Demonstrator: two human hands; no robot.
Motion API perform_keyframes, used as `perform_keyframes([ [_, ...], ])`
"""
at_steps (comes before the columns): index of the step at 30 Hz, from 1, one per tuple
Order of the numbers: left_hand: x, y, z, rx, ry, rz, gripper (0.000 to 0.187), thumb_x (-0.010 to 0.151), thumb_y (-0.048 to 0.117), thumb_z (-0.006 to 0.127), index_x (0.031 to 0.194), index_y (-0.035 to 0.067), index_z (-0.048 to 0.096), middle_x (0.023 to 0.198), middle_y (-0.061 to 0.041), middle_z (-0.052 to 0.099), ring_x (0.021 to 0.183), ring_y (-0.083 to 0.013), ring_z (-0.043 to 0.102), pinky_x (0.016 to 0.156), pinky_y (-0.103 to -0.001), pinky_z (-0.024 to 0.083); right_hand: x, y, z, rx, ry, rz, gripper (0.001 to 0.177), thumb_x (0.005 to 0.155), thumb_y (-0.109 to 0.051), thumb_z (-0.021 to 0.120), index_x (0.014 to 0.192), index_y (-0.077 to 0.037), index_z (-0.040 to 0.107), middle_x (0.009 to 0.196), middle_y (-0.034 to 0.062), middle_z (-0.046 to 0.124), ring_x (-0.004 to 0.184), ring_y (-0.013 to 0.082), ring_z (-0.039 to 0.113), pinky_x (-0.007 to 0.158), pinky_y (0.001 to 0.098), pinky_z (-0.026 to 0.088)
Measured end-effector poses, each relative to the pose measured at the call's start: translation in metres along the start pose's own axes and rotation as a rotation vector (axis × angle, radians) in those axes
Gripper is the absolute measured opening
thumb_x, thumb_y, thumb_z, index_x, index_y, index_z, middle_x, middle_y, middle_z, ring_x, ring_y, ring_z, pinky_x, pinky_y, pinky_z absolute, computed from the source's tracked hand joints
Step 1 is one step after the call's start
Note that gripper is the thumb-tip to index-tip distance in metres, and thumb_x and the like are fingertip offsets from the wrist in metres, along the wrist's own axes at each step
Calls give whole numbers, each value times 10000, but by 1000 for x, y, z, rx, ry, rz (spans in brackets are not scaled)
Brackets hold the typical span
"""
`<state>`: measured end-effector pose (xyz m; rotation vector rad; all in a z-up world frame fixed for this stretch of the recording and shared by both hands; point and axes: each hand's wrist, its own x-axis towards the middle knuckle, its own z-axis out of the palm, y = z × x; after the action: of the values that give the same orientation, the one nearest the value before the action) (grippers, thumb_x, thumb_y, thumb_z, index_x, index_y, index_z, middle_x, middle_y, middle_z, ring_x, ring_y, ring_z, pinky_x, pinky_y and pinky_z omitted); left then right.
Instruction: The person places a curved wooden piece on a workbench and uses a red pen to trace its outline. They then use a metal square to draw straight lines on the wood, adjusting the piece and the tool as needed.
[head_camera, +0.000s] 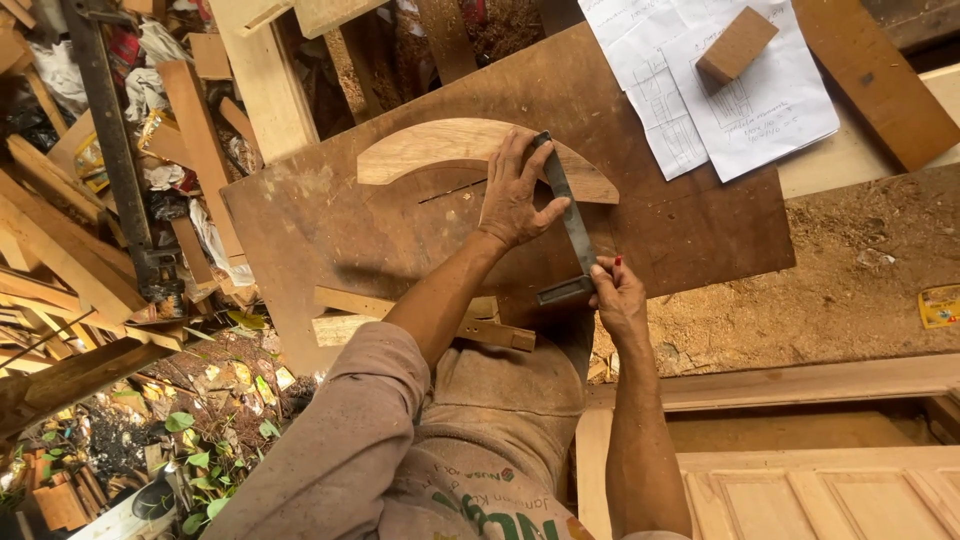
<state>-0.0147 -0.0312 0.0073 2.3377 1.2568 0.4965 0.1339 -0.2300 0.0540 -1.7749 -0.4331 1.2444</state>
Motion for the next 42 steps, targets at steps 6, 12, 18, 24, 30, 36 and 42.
perform_keyframes([
  [6, 5, -9, -8, -60, 33, 69, 850, 732, 590, 839, 1428, 222, 517, 1484, -128, 416, 1480, -431, 343, 1226, -511, 293, -13, 6, 18, 69, -4, 9, 223, 983, -187, 671, 1149, -48, 725, 666, 67, 613, 479, 120, 598, 479, 222, 512],
  [12, 9, -37, 2, -58, -7, 137, 831, 648, 536, 895, 1331, 198, 564, 1405, -97, 470, 1396, -351, 475, 1156, -437, 415, -22, 17, 24, 21, -28, -10, 226, 979, -206, 683, 1132, -52, 747, 636, 80, 617, 493, 137, 610, 504, 241, 508],
  [18, 9, 2, -16, -63, 34, 26, 969, 698, 700, 821, 1481, 240, 481, 1532, -128, 380, 1417, -401, 436, 1162, -446, 376, -20, 0, 5, 5, 48, -39, 229, 994, -203, 668, 1151, -51, 736, 677, 83, 622, 514, 131, 603, 535, 235, 510],
  [24, 11, 28, -3, 104, 73, -32, 1119, 697, 854, 741, 1571, 257, 379, 1537, -139, 384, 1453, -422, 323, 1178, -527, 268, 1, -14, -18, 26, 67, -66, 218, 1022, -185, 652, 1170, -38, 717, 704, 48, 612, 532, 90, 607, 539, 184, 506],
  [30, 13, 34, 6, 137, 48, -104, 952, 750, 856, 674, 1514, 330, 462, 1536, -86, 410, 1471, -454, 273, 1188, -623, 184, 20, -12, -33, -28, 57, -47, 191, 1026, -198, 678, 1136, -55, 739, 675, 76, 634, 504, 110, 615, 510, 214, 509],
  [36, 18, 40, 4, 117, 50, -116, 950, 760, 849, 683, 1525, 340, 442, 1547, -84, 393, 1486, -463, 247, 1190, -635, 152, 33, -14, -39, -51, 39, 13, 211, 1001, -222, 676, 1131, -73, 750, 573, 76, 584, 476, 124, 611, 478, 214, 488],
  [42, 14, 39, 4, 80, 84, -101, 1001, 751, 820, 698, 1557, 291, 427, 1562, -107, 390, 1500, -471, 232, 1187, -633, 126, 31, -22, -40, -80, 9, 66, 245, 1002, -216, 683, 1143, -23, 739, 569, 115, 589, 468, 149, 591, 473, 250, 478],
])
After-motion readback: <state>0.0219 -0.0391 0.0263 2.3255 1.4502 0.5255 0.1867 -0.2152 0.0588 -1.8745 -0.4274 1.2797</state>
